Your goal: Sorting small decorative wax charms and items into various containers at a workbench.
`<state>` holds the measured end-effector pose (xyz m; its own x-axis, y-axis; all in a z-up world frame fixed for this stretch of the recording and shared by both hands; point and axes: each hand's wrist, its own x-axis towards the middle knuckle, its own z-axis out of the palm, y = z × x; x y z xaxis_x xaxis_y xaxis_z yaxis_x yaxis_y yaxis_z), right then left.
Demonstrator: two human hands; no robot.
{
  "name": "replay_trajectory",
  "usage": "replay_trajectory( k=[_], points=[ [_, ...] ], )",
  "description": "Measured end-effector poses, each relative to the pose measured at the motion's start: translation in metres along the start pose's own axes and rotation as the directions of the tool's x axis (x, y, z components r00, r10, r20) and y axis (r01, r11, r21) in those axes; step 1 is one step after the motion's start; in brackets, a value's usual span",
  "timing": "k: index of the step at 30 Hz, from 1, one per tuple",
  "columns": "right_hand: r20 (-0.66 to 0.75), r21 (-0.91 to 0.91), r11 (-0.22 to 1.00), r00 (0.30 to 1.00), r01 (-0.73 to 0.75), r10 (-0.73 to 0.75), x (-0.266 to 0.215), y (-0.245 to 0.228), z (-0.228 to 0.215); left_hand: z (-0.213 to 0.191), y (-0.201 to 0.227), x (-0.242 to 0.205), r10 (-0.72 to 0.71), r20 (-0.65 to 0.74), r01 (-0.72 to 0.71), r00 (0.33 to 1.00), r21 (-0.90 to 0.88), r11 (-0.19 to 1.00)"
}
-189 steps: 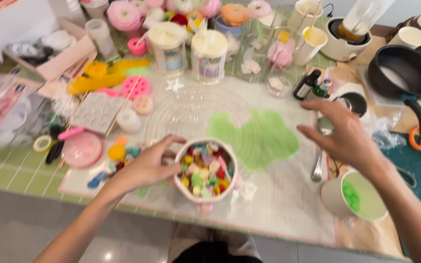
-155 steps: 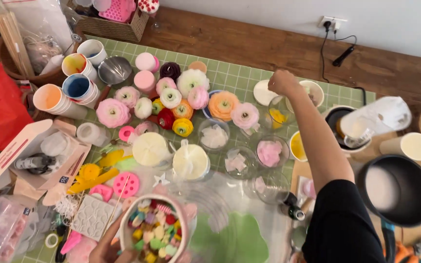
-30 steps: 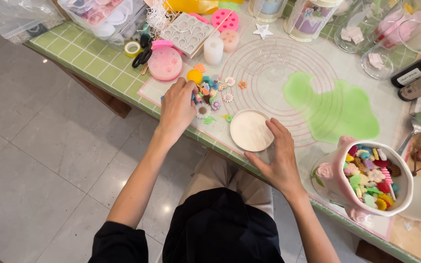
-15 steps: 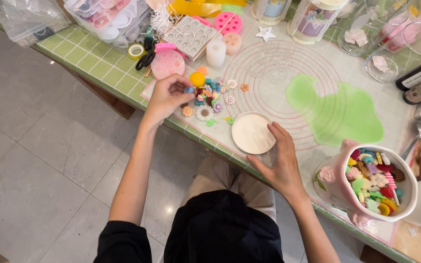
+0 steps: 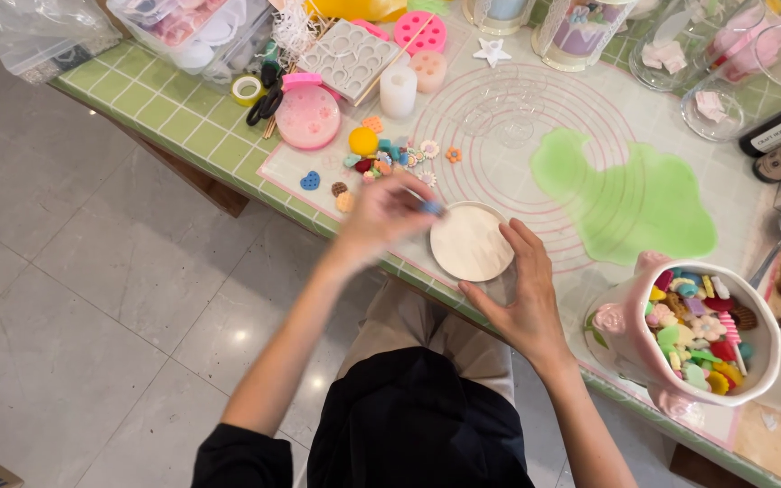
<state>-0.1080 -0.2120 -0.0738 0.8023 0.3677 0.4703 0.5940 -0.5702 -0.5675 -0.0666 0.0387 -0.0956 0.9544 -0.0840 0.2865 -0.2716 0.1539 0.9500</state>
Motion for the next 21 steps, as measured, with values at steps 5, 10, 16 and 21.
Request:
replay_trajectory(
  k=[5,10,16,21],
  points=[
    [0.002,0.003,1.0,1.0,0.0,0.0,-0.002,0.002,0.002,0.064,0.014,-0.011,0.176,0.078,-0.193,0.981,0.417,0.888],
    [0.001,-0.014,1.0,1.0,-0.001,0.001,-0.002,0.001,0.001,0.038,0.018,-0.01,0.349,-0.017,-0.311,0.937,0.412,0.856],
    [0.019,0.008,0.999,0.999,-0.048,0.048,-0.001,-0.003,0.0,-0.029,0.041,-0.026,0.203,-0.416,0.259,0.886,0.809,0.527],
    [0.021,-0.004,0.999,0.999,-0.036,0.036,-0.001,-0.002,-0.001,-0.04,0.027,-0.031,0.26,-0.298,0.141,0.919,0.861,0.488]
  ],
)
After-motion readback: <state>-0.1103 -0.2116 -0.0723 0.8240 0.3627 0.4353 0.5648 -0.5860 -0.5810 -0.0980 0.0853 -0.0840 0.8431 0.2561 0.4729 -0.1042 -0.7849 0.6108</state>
